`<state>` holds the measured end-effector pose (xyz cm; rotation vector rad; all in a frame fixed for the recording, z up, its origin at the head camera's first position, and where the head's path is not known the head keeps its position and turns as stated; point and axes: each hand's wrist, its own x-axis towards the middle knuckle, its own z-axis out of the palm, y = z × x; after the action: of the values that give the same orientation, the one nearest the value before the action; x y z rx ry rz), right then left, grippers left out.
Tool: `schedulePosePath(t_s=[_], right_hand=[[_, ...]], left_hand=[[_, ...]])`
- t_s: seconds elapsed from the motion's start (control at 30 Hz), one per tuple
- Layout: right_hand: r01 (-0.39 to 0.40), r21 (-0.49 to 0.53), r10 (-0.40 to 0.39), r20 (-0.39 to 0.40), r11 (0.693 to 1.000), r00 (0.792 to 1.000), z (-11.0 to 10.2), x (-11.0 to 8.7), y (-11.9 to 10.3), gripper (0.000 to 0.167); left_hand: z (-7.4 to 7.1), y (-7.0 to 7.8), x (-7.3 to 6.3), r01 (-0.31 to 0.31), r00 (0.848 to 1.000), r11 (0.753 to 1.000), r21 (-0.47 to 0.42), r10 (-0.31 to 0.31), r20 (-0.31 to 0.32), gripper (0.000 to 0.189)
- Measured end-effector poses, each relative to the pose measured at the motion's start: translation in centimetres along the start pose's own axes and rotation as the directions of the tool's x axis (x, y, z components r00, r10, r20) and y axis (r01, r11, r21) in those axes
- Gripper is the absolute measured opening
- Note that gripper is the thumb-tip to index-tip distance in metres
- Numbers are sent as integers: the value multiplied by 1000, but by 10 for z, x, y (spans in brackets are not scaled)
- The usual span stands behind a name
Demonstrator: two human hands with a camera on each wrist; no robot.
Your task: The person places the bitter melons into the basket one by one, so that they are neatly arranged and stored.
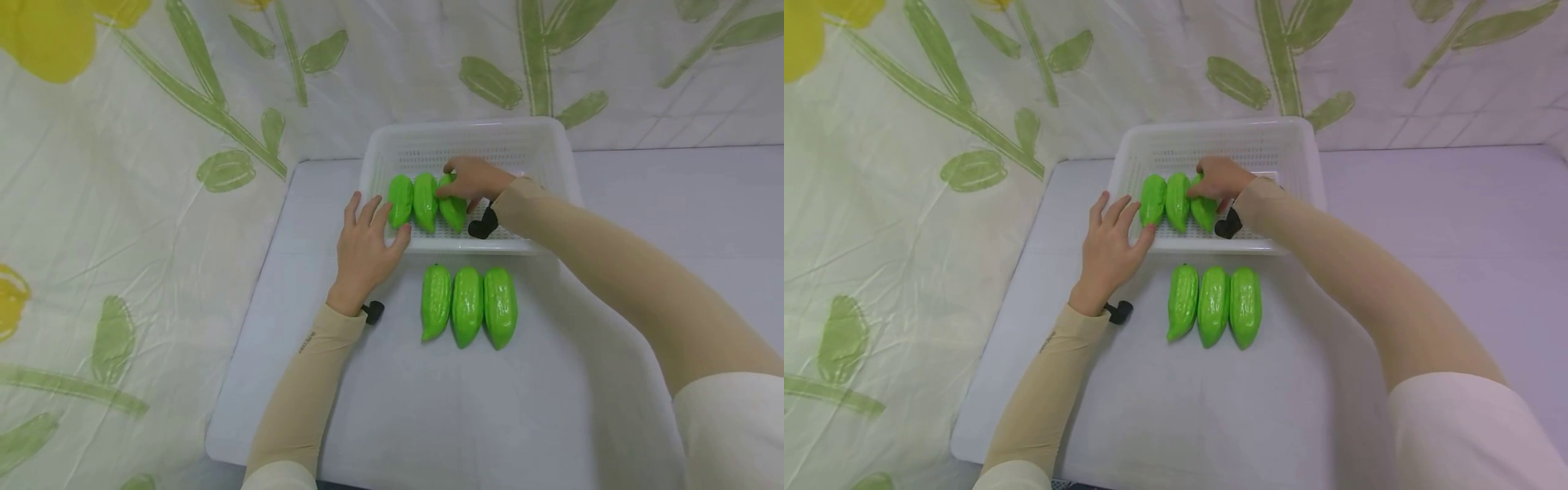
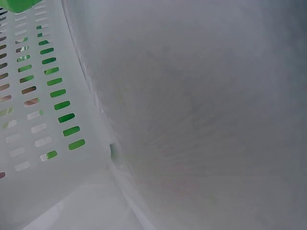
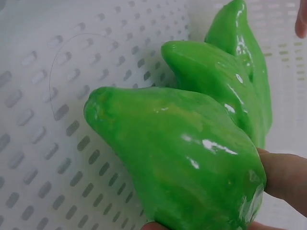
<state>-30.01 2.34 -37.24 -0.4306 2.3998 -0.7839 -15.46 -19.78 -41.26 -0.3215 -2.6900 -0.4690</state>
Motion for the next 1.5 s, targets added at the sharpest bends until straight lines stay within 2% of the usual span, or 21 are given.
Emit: schedulePosePath(t_s=[0.4,0.8,1.03,1.5], right_hand=[[-22,-48,22,-6,999,1000,5,8,3,79],[-45,-22,45,-4,999,999,4,3,1,86],[-35,-9,36,7,999,999,2,4,4,88],[36,-86,-44,-98,996,994,-10,-11,2,84]], left_hand=[[-1,1,0,14,1000,1000,2,-14,12,59],[-1,1,1,14,1000,1000,1,-14,14,58],[-2,3,1,48,998,999,-7,-48,49,59],[-3,4,0,38,999,999,-11,-38,32,57]])
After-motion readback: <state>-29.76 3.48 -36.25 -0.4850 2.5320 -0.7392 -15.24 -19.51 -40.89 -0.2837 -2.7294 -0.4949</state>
